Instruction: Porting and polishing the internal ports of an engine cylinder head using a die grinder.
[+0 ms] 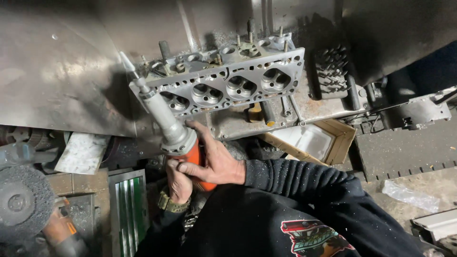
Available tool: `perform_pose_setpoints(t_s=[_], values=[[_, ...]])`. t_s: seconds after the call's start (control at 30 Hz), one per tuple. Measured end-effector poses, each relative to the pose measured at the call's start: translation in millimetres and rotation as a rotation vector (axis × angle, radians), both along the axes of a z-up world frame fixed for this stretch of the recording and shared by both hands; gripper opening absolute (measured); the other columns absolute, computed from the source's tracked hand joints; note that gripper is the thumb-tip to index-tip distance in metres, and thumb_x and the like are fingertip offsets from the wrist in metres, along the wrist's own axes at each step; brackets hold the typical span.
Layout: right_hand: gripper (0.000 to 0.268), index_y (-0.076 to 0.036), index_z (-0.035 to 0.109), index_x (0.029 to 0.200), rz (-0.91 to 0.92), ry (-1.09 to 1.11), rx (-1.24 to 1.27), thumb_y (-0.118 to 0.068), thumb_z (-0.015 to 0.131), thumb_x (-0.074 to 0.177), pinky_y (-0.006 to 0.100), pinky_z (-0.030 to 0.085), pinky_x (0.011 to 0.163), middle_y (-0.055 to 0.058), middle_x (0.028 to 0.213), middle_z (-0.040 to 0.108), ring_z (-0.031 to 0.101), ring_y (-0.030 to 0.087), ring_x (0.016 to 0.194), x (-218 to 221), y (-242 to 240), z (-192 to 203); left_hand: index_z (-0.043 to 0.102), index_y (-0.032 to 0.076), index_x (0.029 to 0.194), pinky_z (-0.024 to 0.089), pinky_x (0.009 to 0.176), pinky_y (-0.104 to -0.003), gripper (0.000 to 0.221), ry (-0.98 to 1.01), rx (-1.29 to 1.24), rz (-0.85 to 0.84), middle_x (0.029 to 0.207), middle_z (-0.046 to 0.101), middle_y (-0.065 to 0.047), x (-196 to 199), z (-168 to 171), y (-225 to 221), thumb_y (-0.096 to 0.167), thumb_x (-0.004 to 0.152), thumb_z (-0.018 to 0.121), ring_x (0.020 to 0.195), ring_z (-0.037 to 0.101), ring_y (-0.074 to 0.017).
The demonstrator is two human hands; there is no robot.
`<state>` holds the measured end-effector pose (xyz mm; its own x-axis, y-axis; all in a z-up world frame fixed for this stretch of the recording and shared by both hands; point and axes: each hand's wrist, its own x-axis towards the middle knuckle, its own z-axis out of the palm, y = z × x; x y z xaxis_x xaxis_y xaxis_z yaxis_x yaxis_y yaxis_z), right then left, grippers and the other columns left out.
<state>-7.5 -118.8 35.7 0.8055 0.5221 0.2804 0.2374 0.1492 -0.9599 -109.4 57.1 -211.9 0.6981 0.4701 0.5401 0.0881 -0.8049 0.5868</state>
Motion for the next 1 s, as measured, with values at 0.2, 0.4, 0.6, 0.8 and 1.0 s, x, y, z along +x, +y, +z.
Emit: perform_pose_setpoints(t_s=[0.2,0.4,0.6,0.8,1.0], values=[[0.122,0.003,0.019,0.168,-0.015,-0.156,-0.115,-0.066,0.077,0.086,0.069,0.042,0.115,0.041,0.159,0.041,0.045,0.058,0.142,5,-19,-5,0.064,-0.012,0.112,0.054,0.093,-0.045,0.020,-0.084,-0.070,-0.330,0.100,0.067,-0.028,-17,-31,-9,0.002,0.101,0.054,0.095,0.062,-0.0474],[0.118,0.003,0.028,0.165,0.041,-0.306,-0.243,-0.061,0.083,0.082,0.062,0.047,0.116,0.033,0.161,0.045,0.051,0.053,0.142,7,-31,-4,0.058,0.002,0.100,0.049,0.077,-0.037,0.031,0.109,-0.766,-0.385,0.094,0.064,-0.013,2,73,-23,0.016,0.090,0.032,0.079,0.054,-0.0255],[0.117,0.003,0.024,0.167,0.059,-0.422,-0.182,-0.075,0.064,0.090,0.063,0.047,0.116,0.031,0.166,0.039,0.047,0.050,0.146,15,-28,-22,0.046,-0.011,0.149,0.038,0.120,-0.052,0.058,0.088,-0.527,-0.292,0.133,0.053,-0.040,-12,-21,-13,-0.006,0.091,0.046,0.129,0.048,-0.0501],[0.071,0.000,0.044,0.160,-0.261,-1.115,-0.329,-0.054,0.044,0.114,0.062,0.039,0.123,0.026,0.157,0.050,0.035,0.050,0.152,139,-13,10,0.067,0.004,0.127,0.065,0.085,-0.034,0.075,-0.111,-1.040,-0.656,0.113,0.079,-0.007,0,181,-21,0.060,0.080,0.085,0.096,0.076,-0.0196],[0.090,0.006,0.065,0.131,-0.269,-1.070,-0.838,-0.072,0.023,0.116,0.044,0.060,0.049,0.023,0.099,0.071,0.069,0.030,0.063,248,16,27,0.063,0.002,0.121,0.063,0.075,-0.037,0.072,-0.017,-1.070,-0.549,0.100,0.074,-0.008,-20,226,-22,0.056,0.077,0.082,0.083,0.075,-0.0231]])
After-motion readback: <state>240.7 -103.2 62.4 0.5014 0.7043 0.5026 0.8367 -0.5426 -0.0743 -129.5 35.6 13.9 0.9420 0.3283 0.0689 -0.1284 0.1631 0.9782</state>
